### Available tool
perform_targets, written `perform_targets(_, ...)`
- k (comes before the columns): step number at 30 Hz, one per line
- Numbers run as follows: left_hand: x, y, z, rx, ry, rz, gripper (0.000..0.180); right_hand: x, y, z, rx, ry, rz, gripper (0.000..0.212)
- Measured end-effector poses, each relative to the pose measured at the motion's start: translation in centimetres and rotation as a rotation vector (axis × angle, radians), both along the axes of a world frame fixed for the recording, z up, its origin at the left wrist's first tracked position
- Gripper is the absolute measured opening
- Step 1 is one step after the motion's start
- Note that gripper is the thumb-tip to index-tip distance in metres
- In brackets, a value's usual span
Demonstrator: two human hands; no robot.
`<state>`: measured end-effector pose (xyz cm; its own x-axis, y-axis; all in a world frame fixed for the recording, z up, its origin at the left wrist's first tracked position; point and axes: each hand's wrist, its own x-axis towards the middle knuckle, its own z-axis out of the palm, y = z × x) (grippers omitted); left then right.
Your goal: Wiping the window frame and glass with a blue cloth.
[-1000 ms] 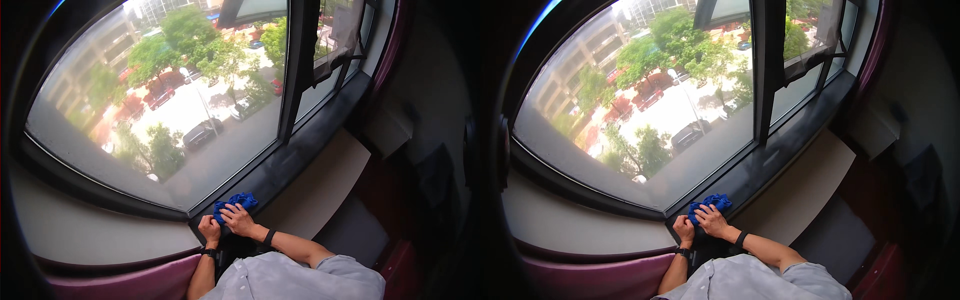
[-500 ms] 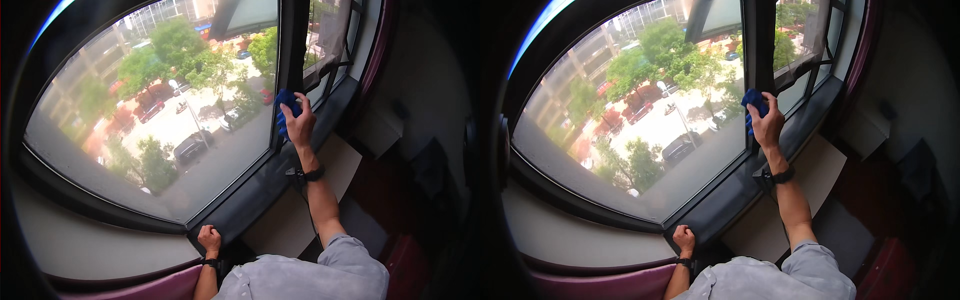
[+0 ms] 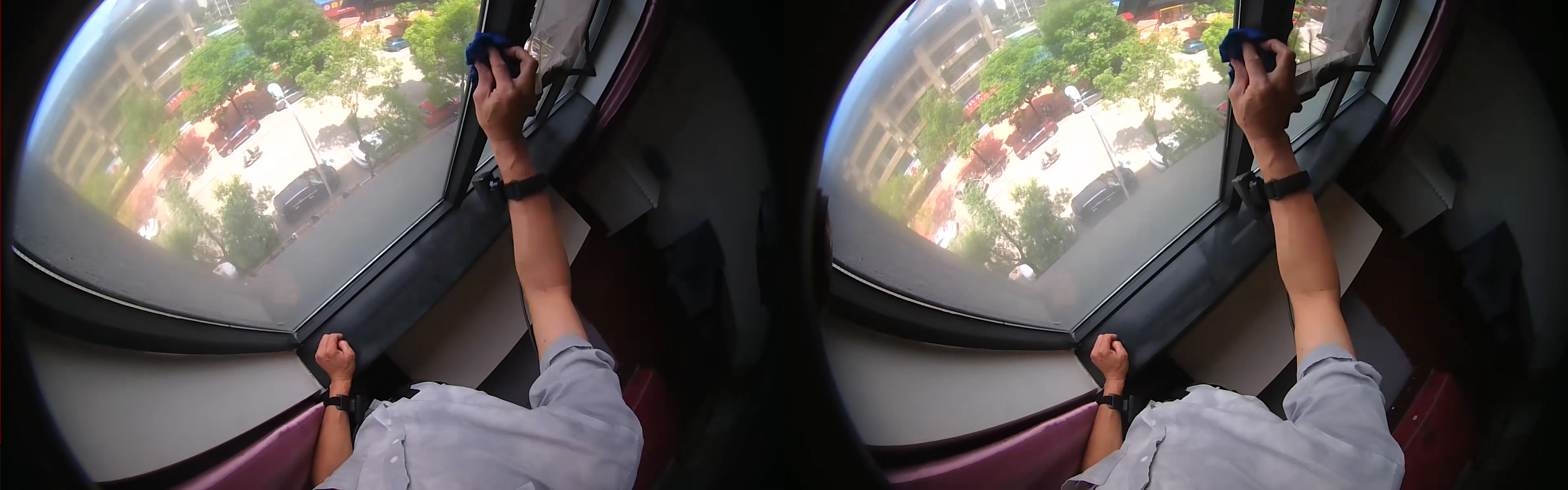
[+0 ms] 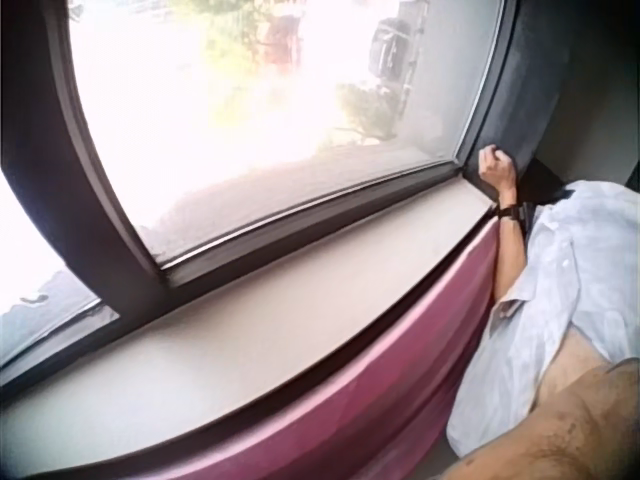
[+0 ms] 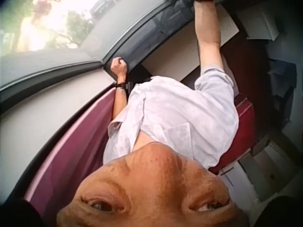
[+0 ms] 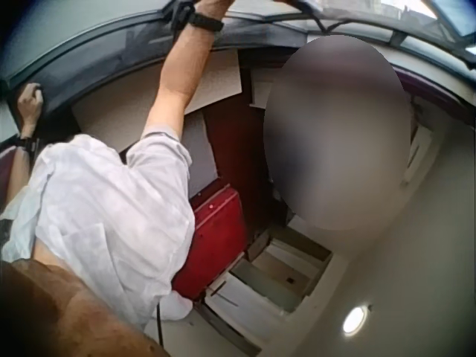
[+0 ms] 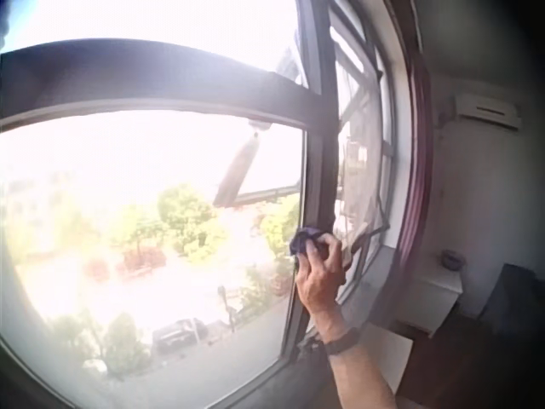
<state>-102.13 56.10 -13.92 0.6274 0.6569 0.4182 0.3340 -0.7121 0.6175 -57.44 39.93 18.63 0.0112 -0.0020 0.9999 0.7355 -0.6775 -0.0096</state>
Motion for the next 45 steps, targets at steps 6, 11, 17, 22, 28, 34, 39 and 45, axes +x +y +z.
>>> perform_targets(6, 0.1, -0.1, -0.1, 0.011, -0.01, -0.007, 0.009, -5.6, -1.0, -19.6, -0.082, 0.615, -0.039, 0.03)
perform_targets(11, 0.2, -0.5, -0.2, 0.014, -0.04, -0.004, 0.009, -7.4, -2.2, -23.5, 0.176, 1.174, 0.018, 0.032)
perform_targets(17, -0.3, -0.4, -0.1, 0.042, -0.008, 0.019, 0.008, -7.0, 0.0, -1.8, 0.765, 0.483, 0.714, 0.037)
perform_targets(22, 0.6, -0.6, 0.3, 0.031, 0.014, 0.031, 0.007, -6.5, 7.2, 8.0, 0.321, 0.145, 0.383, 0.047)
perform_targets(28, 0.3, -0.7, 0.2, 0.034, 0.063, 0.039, 0.009, -18.0, 12.2, 6.7, -0.07, 0.052, 0.608, 0.041)
perform_targets(34, 0.1, -0.3, -0.9, 0.035, 0.022, 0.001, 0.009, -6.9, 8.6, 11.3, 0.032, -0.136, 0.419, 0.038)
perform_targets(39, 0.1, -0.2, -0.1, 0.041, 0.042, 0.036, 0.008, -1.4, 8.7, 12.7, 0.172, -0.13, 0.166, 0.041)
perform_targets(45, -1.3, 0.0, 0.2, 0.013, 0.076, 0.085, 0.006, -5.4, 12.3, 13.0, 0.363, 0.443, 0.22, 0.04)
